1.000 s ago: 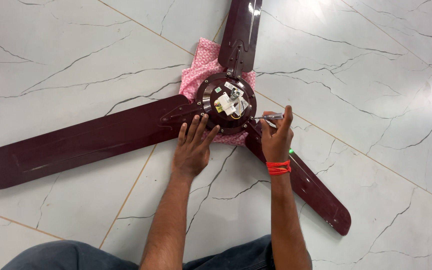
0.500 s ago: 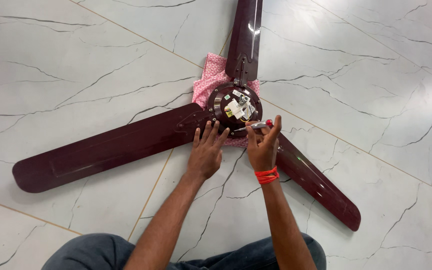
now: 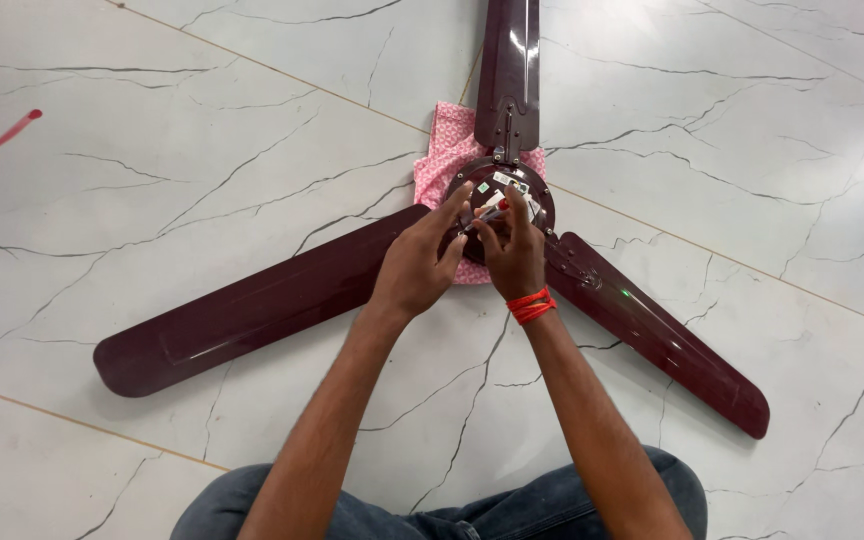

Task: The person uses a screwdriver to tighten screws on the central hub of a ceiling fan lying on the floor. They systematically work around the hub, securing the fan blades to the motor housing.

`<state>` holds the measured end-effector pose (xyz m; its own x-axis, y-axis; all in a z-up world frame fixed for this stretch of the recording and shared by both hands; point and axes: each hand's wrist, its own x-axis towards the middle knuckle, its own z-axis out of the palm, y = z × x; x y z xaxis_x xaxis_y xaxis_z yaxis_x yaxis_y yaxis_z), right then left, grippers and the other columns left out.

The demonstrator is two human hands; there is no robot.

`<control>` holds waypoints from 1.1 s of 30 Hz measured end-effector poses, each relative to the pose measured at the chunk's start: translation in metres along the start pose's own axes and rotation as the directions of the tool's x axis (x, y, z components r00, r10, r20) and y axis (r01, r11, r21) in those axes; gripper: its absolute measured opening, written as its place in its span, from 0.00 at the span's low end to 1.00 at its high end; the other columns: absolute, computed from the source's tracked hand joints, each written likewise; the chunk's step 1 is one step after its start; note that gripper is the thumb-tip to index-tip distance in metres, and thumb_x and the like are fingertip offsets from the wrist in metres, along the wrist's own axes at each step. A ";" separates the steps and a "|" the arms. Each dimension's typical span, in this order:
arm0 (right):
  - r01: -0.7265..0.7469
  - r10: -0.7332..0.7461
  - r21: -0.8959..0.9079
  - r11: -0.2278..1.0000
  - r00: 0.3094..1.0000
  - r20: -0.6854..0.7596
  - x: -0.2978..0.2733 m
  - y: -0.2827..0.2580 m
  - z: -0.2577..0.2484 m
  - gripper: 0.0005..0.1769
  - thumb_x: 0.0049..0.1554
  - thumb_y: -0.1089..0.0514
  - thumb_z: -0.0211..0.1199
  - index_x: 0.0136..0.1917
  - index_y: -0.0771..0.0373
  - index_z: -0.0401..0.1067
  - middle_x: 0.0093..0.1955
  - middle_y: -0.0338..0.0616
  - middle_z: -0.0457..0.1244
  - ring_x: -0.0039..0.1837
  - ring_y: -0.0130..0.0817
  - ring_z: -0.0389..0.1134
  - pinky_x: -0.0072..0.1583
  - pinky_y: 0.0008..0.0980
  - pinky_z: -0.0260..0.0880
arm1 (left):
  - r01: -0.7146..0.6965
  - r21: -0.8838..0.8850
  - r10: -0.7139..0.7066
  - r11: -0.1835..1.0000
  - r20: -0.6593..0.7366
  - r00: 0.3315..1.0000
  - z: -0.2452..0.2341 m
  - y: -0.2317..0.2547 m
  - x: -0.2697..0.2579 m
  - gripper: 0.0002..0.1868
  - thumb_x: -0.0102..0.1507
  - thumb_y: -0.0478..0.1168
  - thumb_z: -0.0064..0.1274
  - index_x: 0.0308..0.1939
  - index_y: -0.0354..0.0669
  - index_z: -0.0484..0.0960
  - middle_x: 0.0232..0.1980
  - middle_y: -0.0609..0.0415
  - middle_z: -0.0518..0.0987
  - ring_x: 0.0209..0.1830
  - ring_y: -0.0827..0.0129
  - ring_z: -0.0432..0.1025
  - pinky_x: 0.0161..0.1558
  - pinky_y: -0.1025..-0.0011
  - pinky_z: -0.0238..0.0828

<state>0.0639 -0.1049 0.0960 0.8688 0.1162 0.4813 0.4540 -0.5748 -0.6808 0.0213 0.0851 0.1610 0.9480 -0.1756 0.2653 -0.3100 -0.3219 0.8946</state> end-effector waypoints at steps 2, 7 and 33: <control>0.015 -0.014 -0.068 0.998 1.000 0.014 -0.002 0.005 0.005 0.36 0.61 0.65 0.68 0.76 0.62 0.54 0.49 0.51 0.71 0.48 0.40 0.77 0.48 0.36 0.78 | -0.063 0.003 0.063 0.998 0.003 0.998 0.001 0.002 0.002 0.38 0.65 0.32 0.52 0.78 0.56 0.59 0.67 0.48 0.77 0.63 0.55 0.75 0.61 0.60 0.73; 0.036 -0.033 -0.140 0.990 0.999 0.022 -0.003 0.011 0.008 0.34 0.61 0.64 0.68 0.75 0.62 0.56 0.48 0.52 0.70 0.47 0.41 0.76 0.46 0.36 0.78 | -0.004 0.134 -0.014 0.991 0.131 0.991 -0.002 -0.001 0.002 0.39 0.65 0.30 0.49 0.79 0.62 0.57 0.69 0.54 0.75 0.59 0.56 0.76 0.58 0.61 0.75; 0.161 -0.130 -0.448 0.879 0.987 0.099 -0.089 0.026 0.043 0.09 0.63 0.58 0.61 0.41 0.62 0.72 0.81 0.51 0.54 0.85 0.52 0.44 0.82 0.57 0.36 | -0.294 0.217 0.329 0.931 -0.148 0.933 0.013 -0.025 0.017 0.13 0.60 0.31 0.61 0.49 0.45 0.87 0.52 0.54 0.85 0.45 0.60 0.82 0.44 0.67 0.81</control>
<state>0.0073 -0.0952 0.0117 0.8177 0.2693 0.5087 0.4502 -0.8499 -0.2737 0.0445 0.0783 0.1390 0.7930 -0.1321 0.5947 -0.5826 -0.4497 0.6770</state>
